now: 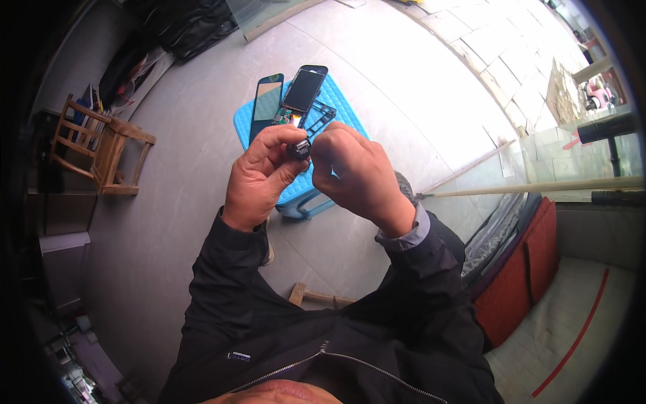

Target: The person holds a small black electronic component and uses a screwdriver to unscrew and remove a metal ring, then reassembles the component by screwing the ring back on. The work is performed over a blue tray containing disassembled mobile phone parts.

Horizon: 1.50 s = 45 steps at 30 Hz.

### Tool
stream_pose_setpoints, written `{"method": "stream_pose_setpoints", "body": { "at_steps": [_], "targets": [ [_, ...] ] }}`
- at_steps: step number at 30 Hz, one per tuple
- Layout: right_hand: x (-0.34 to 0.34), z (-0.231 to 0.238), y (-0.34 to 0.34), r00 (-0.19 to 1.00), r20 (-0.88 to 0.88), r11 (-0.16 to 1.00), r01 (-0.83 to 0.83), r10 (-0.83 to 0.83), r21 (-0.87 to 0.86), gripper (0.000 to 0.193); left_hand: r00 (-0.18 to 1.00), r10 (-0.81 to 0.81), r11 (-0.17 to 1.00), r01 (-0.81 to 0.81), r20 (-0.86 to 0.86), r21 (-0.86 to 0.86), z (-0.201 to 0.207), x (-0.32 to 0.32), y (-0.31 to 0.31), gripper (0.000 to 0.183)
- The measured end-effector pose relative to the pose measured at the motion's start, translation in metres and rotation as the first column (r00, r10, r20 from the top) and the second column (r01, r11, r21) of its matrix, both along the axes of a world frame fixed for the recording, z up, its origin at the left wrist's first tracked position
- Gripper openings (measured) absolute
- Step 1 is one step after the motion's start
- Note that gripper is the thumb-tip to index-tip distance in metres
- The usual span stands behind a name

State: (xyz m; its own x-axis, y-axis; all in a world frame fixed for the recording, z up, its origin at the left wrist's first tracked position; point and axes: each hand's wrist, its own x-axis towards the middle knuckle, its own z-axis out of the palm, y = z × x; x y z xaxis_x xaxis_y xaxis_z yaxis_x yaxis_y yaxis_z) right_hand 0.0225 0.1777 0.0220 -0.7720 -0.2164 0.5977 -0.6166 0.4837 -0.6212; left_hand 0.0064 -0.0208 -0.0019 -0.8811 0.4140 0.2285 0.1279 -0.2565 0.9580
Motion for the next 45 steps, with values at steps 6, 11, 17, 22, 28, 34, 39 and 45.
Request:
{"method": "stream_pose_setpoints", "body": {
  "at_steps": [6, 11, 17, 22, 28, 34, 39, 45],
  "targets": [
    [-0.001, -0.0005, 0.0017, 1.0, -0.009, 0.999, 0.003, -0.003, 0.048, 0.029, 1.0, -0.006, 1.0, 0.006, -0.028, 0.005, -0.0003, -0.0003, 0.0003, 0.04],
    [-0.0007, -0.0011, 0.002, 1.0, 0.0, 0.999, 0.0, 0.0, 0.053, 0.028, 1.0, -0.013, 1.0, 0.013, -0.027, 0.001, 0.0001, 0.0002, -0.0004, 0.04],
    [-0.0015, -0.0016, 0.0019, 1.0, 0.001, 0.998, -0.004, 0.004, 0.069, 0.028, 0.999, -0.013, 1.0, 0.013, -0.047, -0.005, 0.0003, -0.0002, -0.0005, 0.038],
    [-0.0012, -0.0012, 0.0025, 1.0, 0.016, 0.997, -0.006, 0.005, 0.082, 0.027, 0.998, 0.001, 1.0, -0.002, -0.067, -0.013, -0.0019, -0.001, 0.0001, 0.035],
    [-0.0012, -0.0002, 0.005, 0.998, 0.058, 0.994, -0.024, 0.018, 0.104, 0.025, 0.995, -0.022, 0.997, 0.015, -0.097, -0.073, -0.0027, -0.0016, -0.002, 0.037],
    [-0.0009, 0.001, 0.006, 0.998, 0.06, 0.994, -0.019, 0.013, 0.106, 0.024, 1.0, -0.006, 0.999, 0.005, -0.02, -0.033, -0.0055, -0.0019, 0.0015, 0.037],
    [-0.0008, 0.0031, 0.007, 0.999, 0.049, 0.995, -0.01, 0.006, 0.097, 0.023, 0.988, -0.011, 0.999, 0.006, 0.157, 0.033, -0.0038, 0.0003, 0.0045, 0.037],
    [0.0007, 0.0048, 0.0057, 0.999, 0.032, 0.996, 0.008, -0.011, 0.092, 0.024, 0.966, -0.027, 0.997, 0.008, 0.256, 0.077, -0.0006, 0.0014, 0.0054, 0.039]
  ]
}}
